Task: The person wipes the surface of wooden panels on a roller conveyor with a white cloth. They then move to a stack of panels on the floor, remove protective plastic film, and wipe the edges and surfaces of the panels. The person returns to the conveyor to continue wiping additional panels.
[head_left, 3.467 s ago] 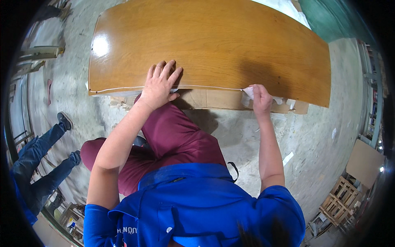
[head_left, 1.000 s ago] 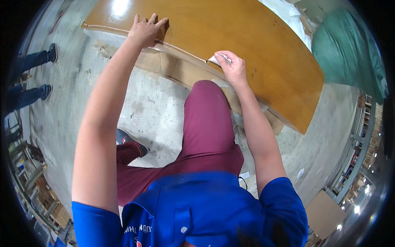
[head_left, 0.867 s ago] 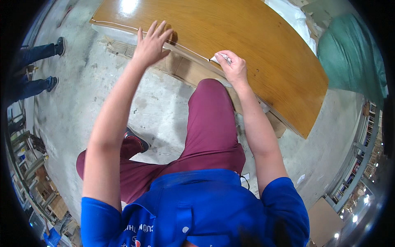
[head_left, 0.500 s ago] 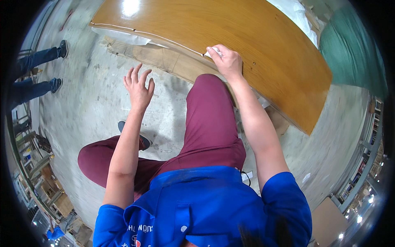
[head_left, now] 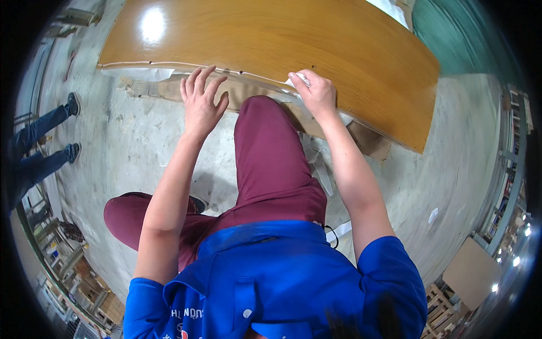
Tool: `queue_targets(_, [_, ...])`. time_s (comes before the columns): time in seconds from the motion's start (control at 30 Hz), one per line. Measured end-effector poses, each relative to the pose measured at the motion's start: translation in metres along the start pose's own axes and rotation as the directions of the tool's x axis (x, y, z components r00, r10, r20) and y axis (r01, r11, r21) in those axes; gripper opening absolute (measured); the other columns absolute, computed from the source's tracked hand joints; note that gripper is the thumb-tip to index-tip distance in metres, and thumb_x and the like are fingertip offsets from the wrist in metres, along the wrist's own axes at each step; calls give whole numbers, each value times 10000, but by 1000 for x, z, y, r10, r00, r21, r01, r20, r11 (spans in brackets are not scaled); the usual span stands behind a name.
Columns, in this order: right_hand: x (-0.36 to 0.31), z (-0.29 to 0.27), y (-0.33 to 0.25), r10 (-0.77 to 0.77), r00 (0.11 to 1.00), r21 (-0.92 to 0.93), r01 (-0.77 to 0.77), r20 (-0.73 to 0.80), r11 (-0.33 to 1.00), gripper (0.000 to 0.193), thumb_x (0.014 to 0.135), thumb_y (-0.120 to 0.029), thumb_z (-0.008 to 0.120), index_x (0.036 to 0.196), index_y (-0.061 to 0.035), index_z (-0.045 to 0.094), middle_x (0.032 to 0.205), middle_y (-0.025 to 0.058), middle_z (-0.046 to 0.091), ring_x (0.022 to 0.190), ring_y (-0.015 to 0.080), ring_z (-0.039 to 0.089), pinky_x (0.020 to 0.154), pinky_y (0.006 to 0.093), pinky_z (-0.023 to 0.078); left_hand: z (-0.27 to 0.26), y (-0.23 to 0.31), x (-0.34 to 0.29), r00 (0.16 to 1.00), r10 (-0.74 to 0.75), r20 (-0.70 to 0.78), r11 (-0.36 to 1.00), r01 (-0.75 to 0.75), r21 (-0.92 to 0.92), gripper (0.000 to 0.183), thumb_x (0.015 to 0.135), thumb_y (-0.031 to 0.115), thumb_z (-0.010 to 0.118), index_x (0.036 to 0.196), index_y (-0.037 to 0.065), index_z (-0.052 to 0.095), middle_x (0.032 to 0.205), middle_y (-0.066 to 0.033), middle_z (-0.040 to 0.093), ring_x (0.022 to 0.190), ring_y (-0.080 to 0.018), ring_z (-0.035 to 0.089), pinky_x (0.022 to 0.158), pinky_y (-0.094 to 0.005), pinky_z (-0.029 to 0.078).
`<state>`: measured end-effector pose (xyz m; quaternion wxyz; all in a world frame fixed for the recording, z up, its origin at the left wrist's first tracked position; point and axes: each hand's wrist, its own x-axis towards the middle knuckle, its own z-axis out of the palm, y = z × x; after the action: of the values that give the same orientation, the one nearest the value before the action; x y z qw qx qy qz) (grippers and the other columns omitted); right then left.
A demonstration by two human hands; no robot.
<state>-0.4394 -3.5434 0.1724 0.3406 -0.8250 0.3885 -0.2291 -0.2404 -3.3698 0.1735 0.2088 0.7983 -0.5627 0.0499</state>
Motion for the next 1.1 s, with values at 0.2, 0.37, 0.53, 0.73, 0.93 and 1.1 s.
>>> queue_targets(0.2, [-30,-38,31,30,990,-51,-38,-140,998,316,839,-410,603,799,-106,678,647,92,645,610,257,647,548,345,487,9,36,22,989,125,83,992,-123,-34,430,723,209,688,1133,211,560,1305,-24,426,1271,-284,320,1065,-555,193])
queue_targets(0.37, [-56,-70,60,104,968,-59,-121,-230,991,305,834,-385,619,806,-86,670,664,117,643,618,285,641,552,357,488,15,58,31,967,222,127,975,-216,-54,430,729,208,691,1137,194,558,1307,-34,433,1259,-288,336,1057,-520,223])
queue_targets(0.53, [-68,-95,77,133,940,-39,-152,-314,988,269,832,-342,637,807,-76,665,653,125,633,607,290,631,545,354,479,20,76,36,944,281,173,959,-274,-65,444,708,215,683,1134,197,560,1309,-37,425,1266,-291,328,1056,-548,212])
queue_targets(0.73, [-72,-100,81,136,939,-63,-164,-317,984,291,836,-364,622,793,-80,666,643,121,633,600,291,630,539,358,476,22,93,40,918,329,223,944,-319,-80,442,715,235,675,1140,194,557,1320,-40,412,1276,-294,316,1059,-563,194])
queue_targets(0.93, [-74,-101,86,89,938,-85,-124,-334,989,310,841,-379,609,782,-80,668,638,117,637,593,287,635,539,366,480,27,127,59,878,415,238,910,-402,-104,483,720,277,684,1171,188,532,1316,-45,415,1277,-293,320,1055,-573,189])
queue_targets(1.1, [-83,-116,99,108,919,-86,-151,-379,985,322,837,-390,611,784,-78,668,643,118,639,592,284,635,538,364,480,42,170,77,808,476,347,871,-488,-61,599,725,356,695,1255,204,461,1367,-34,377,1303,-287,296,1068,-571,184])
